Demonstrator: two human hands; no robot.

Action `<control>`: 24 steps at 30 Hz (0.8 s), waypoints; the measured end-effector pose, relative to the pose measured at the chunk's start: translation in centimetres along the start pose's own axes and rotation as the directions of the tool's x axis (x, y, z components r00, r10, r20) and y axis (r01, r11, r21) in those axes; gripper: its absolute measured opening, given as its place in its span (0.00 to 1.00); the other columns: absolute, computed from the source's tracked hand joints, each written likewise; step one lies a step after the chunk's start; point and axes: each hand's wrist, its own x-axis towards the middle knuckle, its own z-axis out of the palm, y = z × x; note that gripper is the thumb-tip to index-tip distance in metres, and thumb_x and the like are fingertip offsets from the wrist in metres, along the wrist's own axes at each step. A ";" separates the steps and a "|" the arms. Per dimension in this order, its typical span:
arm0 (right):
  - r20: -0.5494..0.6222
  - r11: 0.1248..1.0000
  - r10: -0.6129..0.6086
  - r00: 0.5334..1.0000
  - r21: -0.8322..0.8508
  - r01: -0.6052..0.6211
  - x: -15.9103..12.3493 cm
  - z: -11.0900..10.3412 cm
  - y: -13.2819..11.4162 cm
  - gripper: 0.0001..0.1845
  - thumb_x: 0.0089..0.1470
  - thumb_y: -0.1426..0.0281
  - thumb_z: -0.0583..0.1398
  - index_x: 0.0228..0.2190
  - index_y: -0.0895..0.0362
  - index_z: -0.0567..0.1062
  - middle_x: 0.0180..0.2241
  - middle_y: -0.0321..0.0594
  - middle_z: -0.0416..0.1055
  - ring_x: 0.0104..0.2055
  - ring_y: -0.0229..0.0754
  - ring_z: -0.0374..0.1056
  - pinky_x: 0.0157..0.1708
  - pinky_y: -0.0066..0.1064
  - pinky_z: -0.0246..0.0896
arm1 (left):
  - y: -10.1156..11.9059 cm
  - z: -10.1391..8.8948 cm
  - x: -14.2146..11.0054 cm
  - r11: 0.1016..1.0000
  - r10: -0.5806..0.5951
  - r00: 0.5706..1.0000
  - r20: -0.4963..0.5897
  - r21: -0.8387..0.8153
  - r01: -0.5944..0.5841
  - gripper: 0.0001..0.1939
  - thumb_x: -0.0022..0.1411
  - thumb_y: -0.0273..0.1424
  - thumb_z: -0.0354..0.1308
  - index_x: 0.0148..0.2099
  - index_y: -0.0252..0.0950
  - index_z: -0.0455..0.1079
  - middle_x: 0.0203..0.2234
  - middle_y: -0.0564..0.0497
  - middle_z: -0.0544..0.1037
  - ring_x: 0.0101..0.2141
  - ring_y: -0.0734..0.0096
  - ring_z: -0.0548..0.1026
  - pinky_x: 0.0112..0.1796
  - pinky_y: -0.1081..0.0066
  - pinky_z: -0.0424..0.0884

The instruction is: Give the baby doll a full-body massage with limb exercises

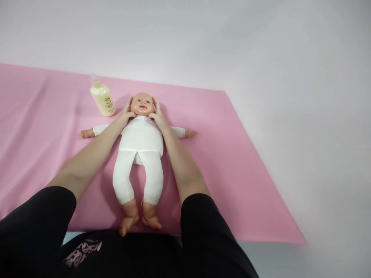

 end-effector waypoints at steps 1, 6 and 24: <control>-0.022 1.000 0.002 1.000 0.015 -0.002 0.0 0.0 0.1 0.63 0.42 0.64 0.64 0.75 0.44 0.44 0.79 0.32 0.42 0.81 0.54 0.43 0.76 0.51 0.52 | 0.1 -0.1 -0.2 1.000 -0.002 1.000 0.014 0.006 0.002 0.58 0.38 0.24 0.65 0.74 0.39 0.58 0.78 0.44 0.53 0.76 0.37 0.49 0.74 0.51 0.53; -0.039 0.998 -0.004 0.999 0.063 0.006 -0.2 0.2 -0.1 0.70 0.37 0.62 0.70 0.75 0.48 0.42 0.79 0.39 0.42 0.80 0.55 0.43 0.79 0.48 0.44 | 1.1 0.0 -1.1 0.998 -0.033 0.998 0.057 0.051 0.030 0.60 0.39 0.25 0.67 0.76 0.43 0.55 0.78 0.47 0.49 0.76 0.36 0.48 0.73 0.48 0.54; -0.061 1.000 0.020 0.998 0.007 -0.020 -0.7 0.6 -1.2 0.82 0.31 0.42 0.78 0.76 0.49 0.43 0.78 0.46 0.46 0.79 0.60 0.47 0.77 0.52 0.49 | 2.7 0.6 -1.7 0.967 -0.024 0.999 0.037 0.256 0.013 0.73 0.38 0.44 0.82 0.79 0.31 0.46 0.78 0.32 0.46 0.76 0.37 0.50 0.73 0.52 0.55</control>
